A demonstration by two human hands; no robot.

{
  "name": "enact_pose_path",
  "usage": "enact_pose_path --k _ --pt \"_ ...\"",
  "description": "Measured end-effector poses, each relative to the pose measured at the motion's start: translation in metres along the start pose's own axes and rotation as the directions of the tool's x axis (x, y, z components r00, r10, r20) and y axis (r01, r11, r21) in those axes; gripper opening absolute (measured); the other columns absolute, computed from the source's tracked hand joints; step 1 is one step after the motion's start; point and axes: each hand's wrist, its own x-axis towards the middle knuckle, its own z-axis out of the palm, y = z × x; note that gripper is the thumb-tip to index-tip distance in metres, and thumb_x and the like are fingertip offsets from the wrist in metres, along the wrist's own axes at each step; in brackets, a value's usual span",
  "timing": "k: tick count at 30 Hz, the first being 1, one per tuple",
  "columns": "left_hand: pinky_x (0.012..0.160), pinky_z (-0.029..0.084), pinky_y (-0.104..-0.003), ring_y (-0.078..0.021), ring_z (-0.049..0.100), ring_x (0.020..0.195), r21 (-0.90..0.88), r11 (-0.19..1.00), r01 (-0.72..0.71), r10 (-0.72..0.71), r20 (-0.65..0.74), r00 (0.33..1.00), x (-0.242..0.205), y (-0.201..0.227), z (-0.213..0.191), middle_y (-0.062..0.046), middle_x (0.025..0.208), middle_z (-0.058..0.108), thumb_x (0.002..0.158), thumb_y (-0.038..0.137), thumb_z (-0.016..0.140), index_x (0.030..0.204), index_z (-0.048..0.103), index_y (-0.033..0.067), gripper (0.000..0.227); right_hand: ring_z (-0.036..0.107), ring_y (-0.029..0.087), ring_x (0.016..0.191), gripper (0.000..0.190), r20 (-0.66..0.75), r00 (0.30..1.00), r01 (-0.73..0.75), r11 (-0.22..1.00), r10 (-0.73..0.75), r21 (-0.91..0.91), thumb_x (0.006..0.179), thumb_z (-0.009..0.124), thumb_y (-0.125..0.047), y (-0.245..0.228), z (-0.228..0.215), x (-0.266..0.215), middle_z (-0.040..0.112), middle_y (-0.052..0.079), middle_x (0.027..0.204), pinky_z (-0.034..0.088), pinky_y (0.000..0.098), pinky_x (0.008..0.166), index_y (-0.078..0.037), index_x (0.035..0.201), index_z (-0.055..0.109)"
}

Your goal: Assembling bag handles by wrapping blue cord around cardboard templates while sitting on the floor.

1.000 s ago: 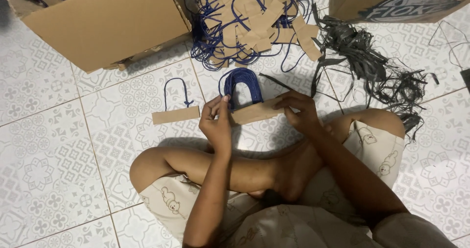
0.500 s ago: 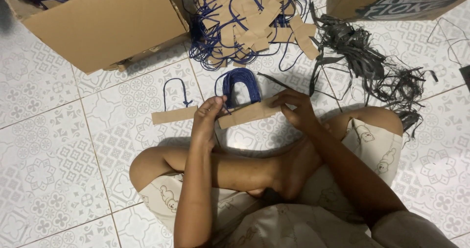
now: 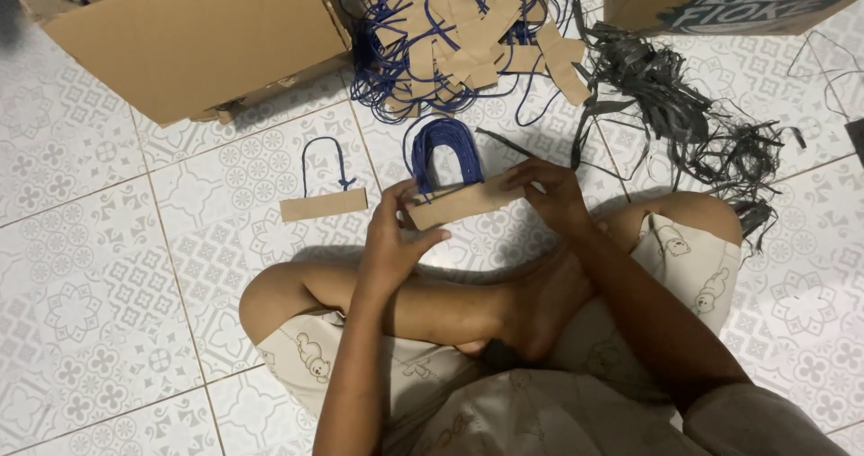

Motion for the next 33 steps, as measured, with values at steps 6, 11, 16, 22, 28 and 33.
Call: enact_pose_path --k 6,11,16,22,28,33 --pt "0.095 0.052 -0.044 -0.0367 0.063 0.112 0.236 0.964 -0.125 0.133 -0.017 0.991 0.002 0.009 0.003 -0.013 0.119 0.069 0.076 0.006 0.086 0.129 0.058 0.0082 0.060 0.062 0.020 0.095 0.033 0.015 1.000 -0.025 0.990 0.028 -0.142 0.099 0.056 0.008 -0.028 0.003 -0.001 0.073 0.011 0.102 0.049 0.0384 0.088 -0.011 0.105 0.082" --pt "0.088 0.054 -0.043 -0.0353 0.063 0.107 0.501 0.837 -0.219 0.229 0.043 0.972 0.014 -0.006 0.004 -0.014 0.108 0.069 0.075 0.011 0.086 0.125 0.066 0.0080 0.054 0.062 0.023 0.093 0.028 0.067 0.998 0.010 0.955 0.011 -0.295 0.097 0.064 0.000 -0.029 0.006 -0.002 0.070 0.011 0.104 0.047 0.0374 0.080 -0.015 0.113 0.080" --pt "0.089 0.053 -0.047 -0.0350 0.057 0.116 0.731 0.626 -0.272 0.253 0.140 0.957 0.021 -0.029 0.010 -0.012 0.117 0.067 0.062 0.030 0.095 0.117 0.071 0.0106 0.063 0.061 0.037 0.104 0.027 0.182 0.983 0.090 0.859 0.004 -0.504 0.087 0.076 -0.008 -0.039 0.008 -0.001 0.064 0.018 0.113 0.049 0.0493 0.090 -0.012 0.114 0.078" --pt "0.101 0.048 -0.051 -0.0377 0.058 0.124 0.794 0.558 -0.239 0.184 0.163 0.969 0.020 -0.031 0.016 -0.017 0.128 0.063 0.066 0.039 0.091 0.125 0.060 0.0144 0.071 0.059 0.042 0.119 0.065 0.233 0.968 0.224 0.750 -0.095 -0.622 0.072 0.092 -0.026 -0.042 0.012 0.007 0.057 0.018 0.128 0.049 0.0526 0.094 -0.010 0.128 0.063" --pt "0.101 0.050 -0.046 -0.0324 0.071 0.107 0.860 0.430 -0.277 0.189 0.214 0.958 0.030 -0.035 0.022 -0.014 0.105 0.076 0.064 0.038 0.092 0.121 0.062 0.0161 0.069 0.064 0.044 0.113 0.078 0.277 0.961 0.174 0.730 0.022 -0.660 0.071 0.091 -0.024 -0.044 0.015 0.009 0.067 0.021 0.125 0.050 0.0554 0.086 -0.006 0.139 0.057" --pt "0.108 0.044 -0.055 -0.0357 0.069 0.116 0.851 0.477 -0.219 0.080 0.205 0.975 0.031 -0.045 0.027 -0.015 0.114 0.075 0.073 0.038 0.087 0.135 0.063 0.0236 0.068 0.070 0.038 0.106 0.055 0.265 0.960 0.120 0.729 0.086 -0.674 0.078 0.088 -0.024 -0.033 0.017 0.011 0.073 0.017 0.116 0.053 0.0495 0.089 -0.006 0.126 0.068"
